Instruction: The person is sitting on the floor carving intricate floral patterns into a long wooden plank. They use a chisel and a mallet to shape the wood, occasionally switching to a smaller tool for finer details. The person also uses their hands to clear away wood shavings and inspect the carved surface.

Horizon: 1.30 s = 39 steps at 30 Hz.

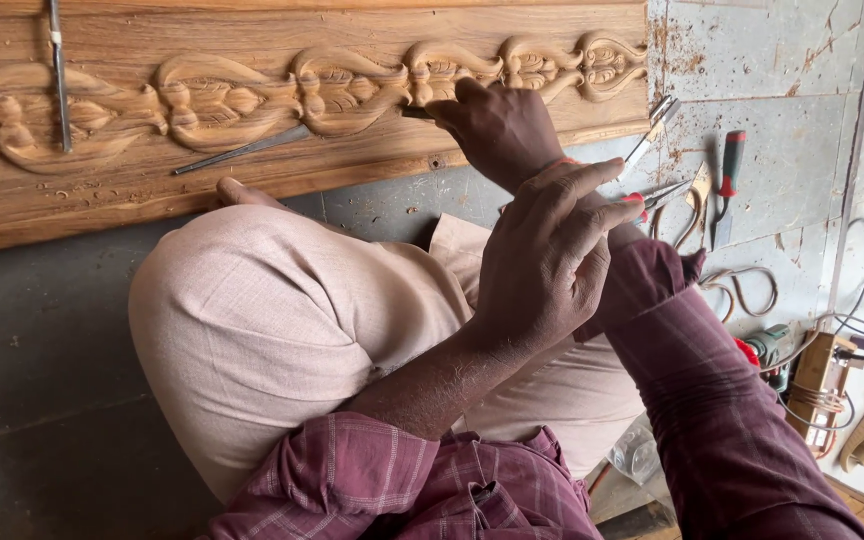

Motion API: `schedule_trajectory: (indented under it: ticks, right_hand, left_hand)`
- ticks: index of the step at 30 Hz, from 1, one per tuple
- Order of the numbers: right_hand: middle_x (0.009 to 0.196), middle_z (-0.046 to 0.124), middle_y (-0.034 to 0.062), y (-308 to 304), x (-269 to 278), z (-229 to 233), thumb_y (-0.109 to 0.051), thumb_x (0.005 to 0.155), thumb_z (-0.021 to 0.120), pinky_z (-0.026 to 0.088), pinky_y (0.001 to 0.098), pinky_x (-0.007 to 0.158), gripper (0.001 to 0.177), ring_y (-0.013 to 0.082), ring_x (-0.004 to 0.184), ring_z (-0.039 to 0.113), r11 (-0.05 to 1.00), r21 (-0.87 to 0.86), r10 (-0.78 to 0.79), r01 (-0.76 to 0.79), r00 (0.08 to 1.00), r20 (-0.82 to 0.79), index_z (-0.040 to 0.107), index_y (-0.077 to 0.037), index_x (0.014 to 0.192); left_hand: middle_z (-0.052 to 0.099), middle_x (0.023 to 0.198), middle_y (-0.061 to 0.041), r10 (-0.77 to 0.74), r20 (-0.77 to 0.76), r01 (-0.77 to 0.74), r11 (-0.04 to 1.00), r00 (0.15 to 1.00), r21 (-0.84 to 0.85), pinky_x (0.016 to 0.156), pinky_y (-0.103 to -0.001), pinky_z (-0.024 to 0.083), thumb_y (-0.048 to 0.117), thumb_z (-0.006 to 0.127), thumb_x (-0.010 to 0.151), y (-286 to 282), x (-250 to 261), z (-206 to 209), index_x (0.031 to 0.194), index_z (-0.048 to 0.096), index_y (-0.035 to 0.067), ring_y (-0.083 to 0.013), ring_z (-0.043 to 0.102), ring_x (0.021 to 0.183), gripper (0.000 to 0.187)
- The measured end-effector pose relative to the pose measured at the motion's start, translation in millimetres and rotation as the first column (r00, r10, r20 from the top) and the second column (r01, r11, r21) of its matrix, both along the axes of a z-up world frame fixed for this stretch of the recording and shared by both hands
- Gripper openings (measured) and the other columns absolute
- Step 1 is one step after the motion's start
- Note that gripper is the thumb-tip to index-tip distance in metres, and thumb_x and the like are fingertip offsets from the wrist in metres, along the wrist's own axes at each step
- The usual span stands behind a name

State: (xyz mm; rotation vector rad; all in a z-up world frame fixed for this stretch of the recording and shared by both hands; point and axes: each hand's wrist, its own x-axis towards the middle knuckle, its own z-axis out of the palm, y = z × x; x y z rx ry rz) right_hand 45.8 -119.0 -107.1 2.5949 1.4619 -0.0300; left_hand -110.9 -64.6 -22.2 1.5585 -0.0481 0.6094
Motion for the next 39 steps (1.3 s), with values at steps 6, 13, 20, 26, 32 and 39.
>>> schedule_trajectory:
  ticks: [6,13,20,26,32,39]
  right_hand:
    - [0.082,0.071,0.0014,-3,-18,-5,-0.022,0.102,0.067,0.054,0.0339,0.058,0.013,0.0157,0.065,0.067,0.971,0.078,-0.224,0.228,0.973,-0.058,0.08,-0.02,0.099]
    - [0.082,0.069,0.0059,-1,-27,-2,-0.024,0.103,0.066,0.05,0.0351,0.047,0.017,0.0195,0.059,0.064,0.952,0.102,-0.278,0.289,0.954,-0.114,0.08,-0.02,0.112]
    - [0.088,0.071,0.0019,-16,-12,9,-0.034,0.099,0.068,0.054,0.0332,0.057,0.016,0.0192,0.073,0.069,0.969,-0.096,-0.232,0.226,0.971,-0.057,0.08,-0.028,0.108]
    - [0.088,0.07,0.0005,-12,-9,6,-0.034,0.1,0.067,0.054,0.0358,0.055,0.018,0.02,0.069,0.068,0.974,-0.036,-0.228,0.226,0.968,-0.107,0.08,-0.028,0.112]
    - [0.081,0.065,0.0,-25,5,2,-0.036,0.104,0.067,0.052,0.0329,0.053,0.019,0.0166,0.061,0.061,0.997,0.032,-0.066,0.069,0.994,-0.086,0.08,-0.027,0.115]
    - [0.086,0.067,-0.0039,-66,39,7,-0.036,0.101,0.069,0.05,0.0327,0.054,0.017,0.0143,0.066,0.063,0.998,-0.007,0.059,-0.06,0.996,-0.068,0.08,-0.027,0.111]
  left_hand:
    - [0.061,0.133,-0.006,-0.007,0.002,0.007,1.0,1.0,0.006,0.113,-0.038,0.052,-0.002,0.064,0.097,-7,0,-1,0.122,0.067,0.012,-0.025,0.061,0.127,0.028]
    - [0.063,0.128,-0.006,0.014,-0.032,-0.015,1.0,0.999,-0.023,0.112,-0.036,0.052,-0.003,0.063,0.098,-8,1,-6,0.121,0.068,0.011,-0.0249,0.062,0.125,0.027]
    - [0.067,0.123,-0.004,0.039,-0.113,-0.045,0.998,0.993,-0.049,0.106,-0.037,0.055,-0.001,0.065,0.1,-5,6,-7,0.115,0.07,0.01,-0.0241,0.066,0.118,0.019]
    - [0.067,0.123,-0.005,0.042,-0.052,-0.041,0.999,0.998,0.003,0.107,-0.038,0.053,-0.001,0.065,0.098,-10,4,-8,0.117,0.07,0.01,-0.0259,0.065,0.12,0.022]
    - [0.067,0.122,-0.005,0.018,-0.054,-0.016,0.999,0.998,0.028,0.108,-0.038,0.052,-0.003,0.065,0.097,-9,6,-8,0.116,0.069,0.009,-0.0268,0.064,0.125,0.023]
    - [0.068,0.121,-0.005,-0.003,-0.084,0.004,1.0,0.996,0.019,0.109,-0.04,0.053,-0.005,0.063,0.095,-6,7,-10,0.117,0.07,0.008,-0.0257,0.064,0.121,0.026]
